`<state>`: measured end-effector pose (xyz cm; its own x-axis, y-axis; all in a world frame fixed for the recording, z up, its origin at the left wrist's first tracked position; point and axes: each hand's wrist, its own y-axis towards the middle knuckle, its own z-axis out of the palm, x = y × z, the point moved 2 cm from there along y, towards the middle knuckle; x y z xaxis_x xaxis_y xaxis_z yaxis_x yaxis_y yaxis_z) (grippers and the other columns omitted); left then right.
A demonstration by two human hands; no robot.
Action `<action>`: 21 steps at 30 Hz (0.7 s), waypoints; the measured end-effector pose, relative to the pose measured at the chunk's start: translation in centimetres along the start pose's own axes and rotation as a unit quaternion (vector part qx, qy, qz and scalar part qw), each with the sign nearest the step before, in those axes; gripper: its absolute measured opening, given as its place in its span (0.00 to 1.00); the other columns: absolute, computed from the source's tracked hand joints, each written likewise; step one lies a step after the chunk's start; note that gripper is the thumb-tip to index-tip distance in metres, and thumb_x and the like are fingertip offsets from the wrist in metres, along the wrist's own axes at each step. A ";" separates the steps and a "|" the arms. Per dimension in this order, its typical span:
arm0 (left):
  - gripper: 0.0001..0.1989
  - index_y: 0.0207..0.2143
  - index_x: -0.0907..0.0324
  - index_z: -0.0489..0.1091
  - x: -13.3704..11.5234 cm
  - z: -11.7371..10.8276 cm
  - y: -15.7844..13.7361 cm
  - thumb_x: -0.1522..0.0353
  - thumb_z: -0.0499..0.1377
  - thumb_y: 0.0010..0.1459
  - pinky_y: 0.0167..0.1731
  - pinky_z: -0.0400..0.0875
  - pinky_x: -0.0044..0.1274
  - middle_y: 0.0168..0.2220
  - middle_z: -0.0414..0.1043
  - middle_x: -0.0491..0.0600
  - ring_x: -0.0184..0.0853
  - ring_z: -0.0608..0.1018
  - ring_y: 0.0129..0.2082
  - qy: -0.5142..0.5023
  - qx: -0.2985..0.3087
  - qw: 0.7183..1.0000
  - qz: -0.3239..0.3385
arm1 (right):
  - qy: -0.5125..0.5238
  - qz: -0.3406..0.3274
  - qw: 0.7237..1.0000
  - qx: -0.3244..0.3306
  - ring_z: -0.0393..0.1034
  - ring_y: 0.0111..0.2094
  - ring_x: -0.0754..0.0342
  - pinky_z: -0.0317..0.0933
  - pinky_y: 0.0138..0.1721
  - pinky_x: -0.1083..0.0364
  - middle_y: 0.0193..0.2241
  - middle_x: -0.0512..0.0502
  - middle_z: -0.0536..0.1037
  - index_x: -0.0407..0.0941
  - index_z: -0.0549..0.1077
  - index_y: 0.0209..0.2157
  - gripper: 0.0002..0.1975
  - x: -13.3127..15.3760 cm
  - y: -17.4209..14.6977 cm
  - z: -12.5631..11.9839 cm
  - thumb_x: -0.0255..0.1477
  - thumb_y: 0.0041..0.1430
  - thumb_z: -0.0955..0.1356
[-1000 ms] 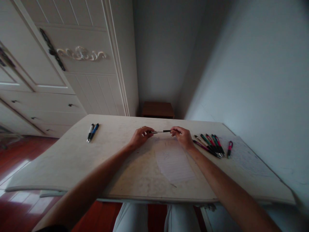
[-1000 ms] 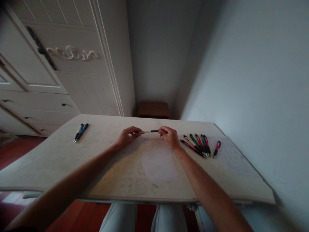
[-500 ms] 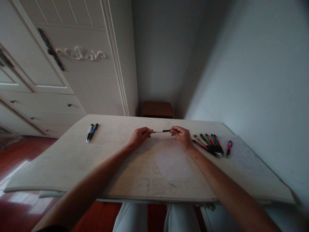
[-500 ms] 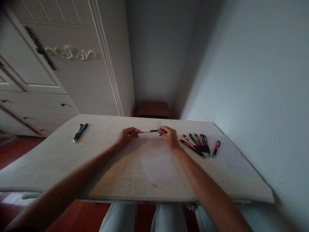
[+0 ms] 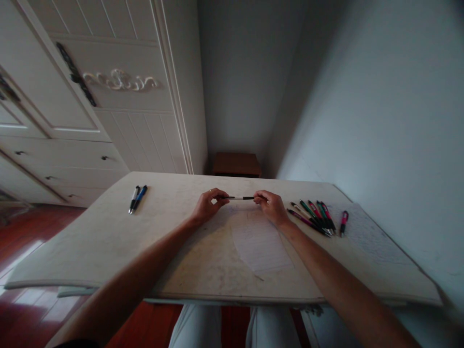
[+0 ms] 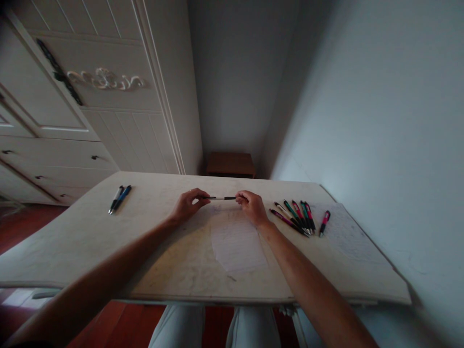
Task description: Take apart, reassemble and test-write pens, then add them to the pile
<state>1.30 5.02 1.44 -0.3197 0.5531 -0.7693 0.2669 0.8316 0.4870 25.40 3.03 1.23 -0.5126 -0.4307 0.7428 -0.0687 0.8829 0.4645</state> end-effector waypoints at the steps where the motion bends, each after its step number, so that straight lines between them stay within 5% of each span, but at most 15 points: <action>1: 0.09 0.32 0.59 0.75 0.0 0.0 0.0 0.62 0.64 0.51 0.35 0.70 0.25 0.31 0.76 0.49 0.34 0.75 0.31 0.000 -0.001 1.000 -0.001 | -0.005 -0.003 1.000 0.002 0.70 0.28 0.53 0.62 0.34 0.56 0.25 0.49 0.76 0.44 0.74 0.29 0.07 0.0 0.0 0.0 0.29 0.55 0.65; 17: 0.10 0.32 0.59 0.75 0.1 0.1 0.1 0.61 0.63 0.52 0.35 0.70 0.25 0.31 0.76 0.49 0.34 0.75 0.30 0.007 -0.005 1.000 -0.022 | -0.063 -0.030 0.997 0.019 0.69 0.30 0.53 0.60 0.34 0.56 0.27 0.47 0.76 0.45 0.74 0.29 0.09 0.0 0.0 0.3 0.30 0.57 0.64; 21: 0.15 0.33 0.61 0.76 0.2 0.0 0.2 0.58 0.65 0.49 0.32 0.69 0.24 0.30 0.77 0.50 0.34 0.75 0.29 -0.062 -0.009 0.994 -0.085 | -0.059 0.001 0.998 0.025 0.68 0.28 0.53 0.59 0.31 0.57 0.24 0.48 0.75 0.45 0.72 0.27 0.10 0.2 0.0 0.3 0.33 0.58 0.63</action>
<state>1.28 5.26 1.39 -0.2439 0.3956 -0.8854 0.2016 0.9138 0.3527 25.03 2.94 1.25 -0.6090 -0.4068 0.6809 -0.1082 0.8930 0.4368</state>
